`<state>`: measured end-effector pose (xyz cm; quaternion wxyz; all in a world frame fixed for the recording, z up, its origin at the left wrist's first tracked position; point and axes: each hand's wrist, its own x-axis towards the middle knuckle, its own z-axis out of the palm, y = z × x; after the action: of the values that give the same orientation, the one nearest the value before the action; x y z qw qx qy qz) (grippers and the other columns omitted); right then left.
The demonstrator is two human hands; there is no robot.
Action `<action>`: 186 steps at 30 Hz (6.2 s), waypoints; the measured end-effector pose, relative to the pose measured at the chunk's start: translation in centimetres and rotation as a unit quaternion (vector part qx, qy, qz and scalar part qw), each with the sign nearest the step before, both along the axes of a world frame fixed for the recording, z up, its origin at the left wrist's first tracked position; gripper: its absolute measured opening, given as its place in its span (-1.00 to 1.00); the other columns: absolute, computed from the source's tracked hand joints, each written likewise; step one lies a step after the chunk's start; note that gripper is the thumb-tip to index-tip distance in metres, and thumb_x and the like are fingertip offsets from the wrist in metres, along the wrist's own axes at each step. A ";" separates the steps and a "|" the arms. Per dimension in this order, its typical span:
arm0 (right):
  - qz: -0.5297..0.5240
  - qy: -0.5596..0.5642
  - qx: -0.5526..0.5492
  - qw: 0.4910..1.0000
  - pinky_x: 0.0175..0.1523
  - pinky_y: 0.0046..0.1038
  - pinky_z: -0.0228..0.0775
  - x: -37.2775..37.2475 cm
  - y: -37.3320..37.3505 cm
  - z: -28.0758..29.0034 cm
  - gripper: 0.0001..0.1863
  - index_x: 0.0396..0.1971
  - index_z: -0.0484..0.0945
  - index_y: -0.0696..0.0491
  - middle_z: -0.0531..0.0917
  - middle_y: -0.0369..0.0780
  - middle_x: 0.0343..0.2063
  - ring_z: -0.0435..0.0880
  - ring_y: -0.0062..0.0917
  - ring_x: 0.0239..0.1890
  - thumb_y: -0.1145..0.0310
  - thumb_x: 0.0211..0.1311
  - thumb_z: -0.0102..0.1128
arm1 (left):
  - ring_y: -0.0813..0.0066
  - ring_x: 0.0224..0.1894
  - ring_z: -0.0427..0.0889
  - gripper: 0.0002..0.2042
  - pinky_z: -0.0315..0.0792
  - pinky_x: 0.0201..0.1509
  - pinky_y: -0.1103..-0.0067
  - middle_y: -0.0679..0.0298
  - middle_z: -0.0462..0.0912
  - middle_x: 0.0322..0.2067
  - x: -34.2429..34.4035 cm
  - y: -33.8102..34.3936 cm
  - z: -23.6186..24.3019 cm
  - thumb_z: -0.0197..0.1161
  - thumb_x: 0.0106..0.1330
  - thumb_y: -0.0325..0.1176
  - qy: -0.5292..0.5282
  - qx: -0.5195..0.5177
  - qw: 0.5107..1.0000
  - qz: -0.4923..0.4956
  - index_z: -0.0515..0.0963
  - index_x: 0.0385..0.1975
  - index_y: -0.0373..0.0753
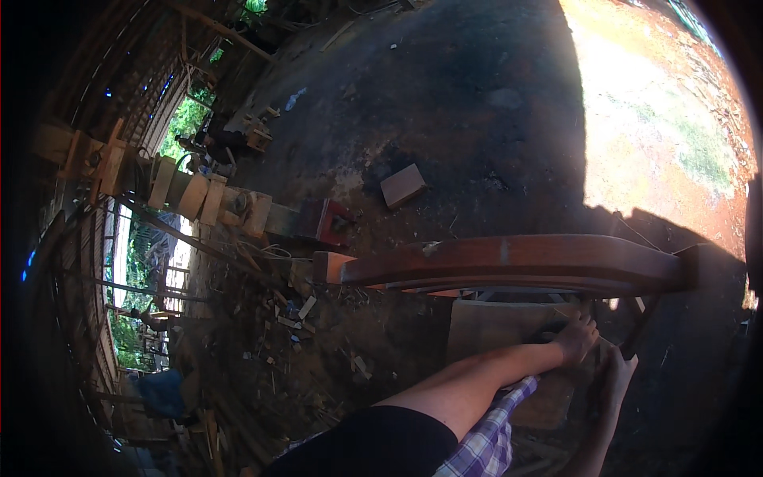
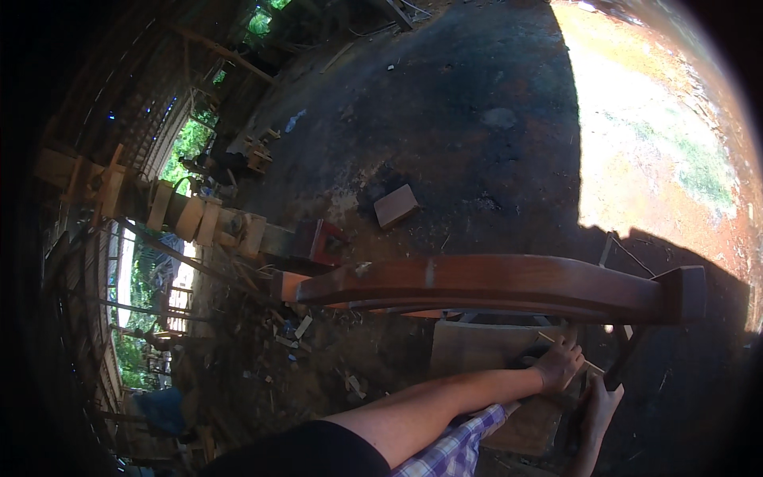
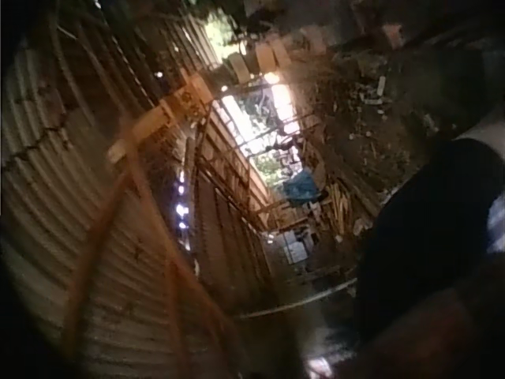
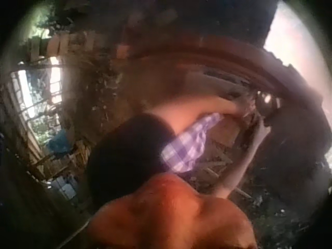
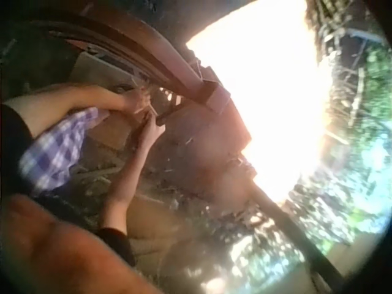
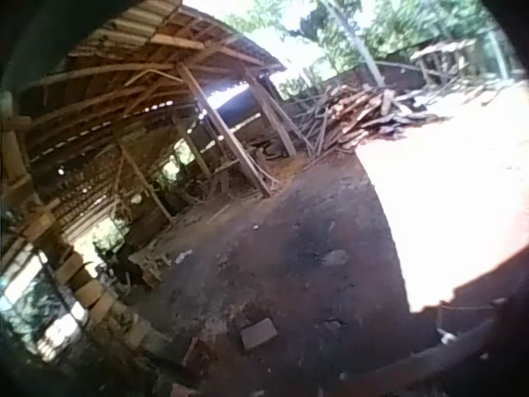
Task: The person cuts a piece of wood resting on a chair using a hand saw while holding it down with their hand and foot.
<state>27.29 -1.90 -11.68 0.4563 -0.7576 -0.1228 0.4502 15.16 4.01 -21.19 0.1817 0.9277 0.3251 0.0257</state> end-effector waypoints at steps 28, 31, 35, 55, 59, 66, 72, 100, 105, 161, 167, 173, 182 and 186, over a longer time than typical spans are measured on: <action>0.008 0.078 0.004 0.997 -0.69 -0.61 0.17 2.5 3.1 0.0 -0.88 -0.47 0.34 0.01 0.33 -0.40 -0.76 0.30 -0.72 -0.80 0.42 0.18 0.11 | 0.20 -0.04 0.47 -0.68 0.23 0.04 0.27 0.12 0.52 -0.24 -0.5 0.4 0.5 0.22 0.06 -0.18 -0.002 -0.027 1.000 -0.013 0.57 -0.26 -0.24; 0.000 0.093 0.020 0.995 -0.68 -0.63 0.17 2.4 3.1 0.1 -0.87 -0.47 0.34 0.01 0.33 -0.40 -0.76 0.31 -0.72 -0.79 0.41 0.18 0.12 | 0.21 -0.05 0.47 -0.70 0.23 0.04 0.29 0.12 0.52 -0.24 -0.5 0.3 0.3 0.21 0.06 -0.18 -0.015 -0.010 1.000 -0.008 0.58 -0.27 -0.22; 0.008 0.068 -0.010 0.998 -0.70 -0.63 0.16 1.9 3.3 0.7 -0.87 -0.46 0.33 0.01 0.32 -0.40 -0.77 0.30 -0.71 -0.80 0.42 0.18 0.11 | 0.21 -0.06 0.47 -0.71 0.23 0.03 0.29 0.13 0.52 -0.23 -0.8 0.5 0.4 0.21 0.06 -0.18 -0.028 -0.035 0.999 -0.021 0.58 -0.29 -0.21; -0.027 0.067 0.010 0.997 -0.65 -0.63 0.18 1.6 2.7 0.6 -0.89 -0.44 0.33 0.02 0.31 -0.40 -0.73 0.29 -0.72 -0.76 0.45 0.19 0.09 | 0.23 -0.07 0.48 -0.78 0.25 0.03 0.27 0.19 0.56 -0.30 -0.9 0.5 0.5 0.19 0.18 -0.16 -0.060 -0.054 0.997 -0.008 0.61 -0.36 -0.16; -0.012 0.063 -0.004 0.998 -0.64 -0.61 0.22 1.4 2.9 1.2 -0.88 -0.45 0.33 0.02 0.33 -0.38 -0.72 0.31 -0.70 -0.76 0.42 0.18 0.10 | 0.23 -0.07 0.48 -0.78 0.26 0.01 0.28 0.18 0.56 -0.29 -0.9 0.3 0.7 0.22 0.12 -0.17 -0.044 -0.019 0.999 -0.008 0.60 -0.35 -0.14; 0.025 0.061 -0.009 0.998 -0.64 -0.57 0.26 1.8 2.7 0.6 -0.86 -0.45 0.33 0.02 0.35 -0.36 -0.70 0.37 -0.65 -0.76 0.40 0.17 0.12 | 0.22 -0.06 0.48 -0.74 0.26 0.00 0.29 0.16 0.56 -0.28 -1.0 -0.1 0.7 0.24 0.03 -0.19 -0.009 0.013 1.000 -0.022 0.59 -0.34 -0.20; 0.029 0.050 0.022 0.998 -0.63 -0.57 0.28 1.6 1.4 0.6 -0.89 -0.43 0.34 0.05 0.34 -0.34 -0.69 0.36 -0.65 -0.76 0.45 0.11 0.09 | 0.19 -0.01 0.46 -0.67 0.23 0.12 0.22 0.12 0.55 -0.18 -0.1 -1.1 -0.5 0.13 0.17 -0.20 0.041 0.066 0.996 -0.045 0.56 -0.13 -0.25; -0.069 0.025 0.056 0.996 -0.65 -0.61 0.23 0.0 -1.9 -0.8 -0.82 -0.47 0.35 0.02 0.33 -0.38 -0.71 0.34 -0.69 -0.76 0.38 0.22 0.17 | 0.22 0.12 0.36 -0.48 0.02 0.31 0.19 0.15 0.52 -0.05 -1.9 -1.6 -0.3 0.19 0.09 -0.09 0.024 0.050 0.993 -0.101 0.52 0.00 -0.30; -0.059 0.023 0.050 0.997 -0.66 -0.59 0.23 0.0 -1.8 -1.2 -0.83 -0.47 0.36 0.04 0.35 -0.36 -0.71 0.36 -0.68 -0.76 0.39 0.22 0.18 | 0.23 0.08 0.39 -0.55 0.05 0.28 0.22 0.14 0.53 -0.09 -2.2 -1.1 0.5 0.18 0.09 -0.13 0.010 0.008 0.993 -0.115 0.53 -0.07 -0.28; -0.028 -0.013 0.015 0.999 -0.62 -0.61 0.26 -0.6 -2.8 -0.1 -0.88 -0.39 0.35 0.02 0.36 -0.37 -0.70 0.35 -0.68 -0.74 0.43 0.16 0.12 | 0.05 0.12 0.47 -0.54 0.22 0.27 0.07 0.01 0.54 0.05 1.0 -3.2 -3.0 -0.14 0.38 -0.19 0.175 0.244 0.932 -0.205 0.49 0.11 -0.35; -0.030 -0.013 0.019 0.999 -0.60 -0.60 0.25 0.0 -3.0 -0.8 -0.87 -0.43 0.35 0.01 0.35 -0.37 -0.71 0.36 -0.68 -0.73 0.41 0.16 0.14 | 0.05 0.14 0.46 -0.56 0.24 0.26 0.07 0.04 0.55 0.04 0.7 -2.5 -1.2 -0.08 0.37 -0.19 0.188 0.243 0.929 -0.206 0.51 0.10 -0.32; -0.019 -0.012 0.029 0.999 -0.61 -0.58 0.27 -0.3 -2.9 -0.6 -0.85 -0.42 0.35 0.02 0.36 -0.35 -0.72 0.37 -0.65 -0.75 0.39 0.17 0.16 | 0.05 0.12 0.46 -0.59 0.25 0.23 0.06 0.07 0.56 0.03 1.1 -3.0 -1.2 0.00 0.34 -0.22 0.219 0.243 0.916 -0.231 0.53 0.08 -0.28; -0.001 0.010 0.065 0.998 -0.66 -0.53 0.34 -0.2 -2.8 -0.5 -0.84 -0.44 0.35 0.04 0.38 -0.32 -0.73 0.40 -0.59 -0.80 0.37 0.15 0.16 | 0.08 0.04 0.51 -0.63 0.29 0.20 0.07 0.09 0.60 -0.04 2.3 -3.2 -3.9 0.07 0.29 -0.26 0.310 0.295 0.877 -0.217 0.59 0.01 -0.28; -0.021 0.008 0.024 0.999 -0.66 -0.57 0.27 0.0 -3.1 -0.9 -0.85 -0.44 0.35 0.03 0.36 -0.35 -0.71 0.37 -0.65 -0.77 0.37 0.16 0.15 | 0.08 0.03 0.54 -0.65 0.31 0.20 0.10 0.08 0.63 -0.05 2.1 -3.7 -4.0 0.11 0.27 -0.27 0.225 0.257 0.922 -0.183 0.61 -0.01 -0.25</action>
<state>27.26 -4.97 -12.56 0.4846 -0.7451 -0.1140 0.4439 17.27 0.29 -25.17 -0.1395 0.9672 0.1641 -0.1349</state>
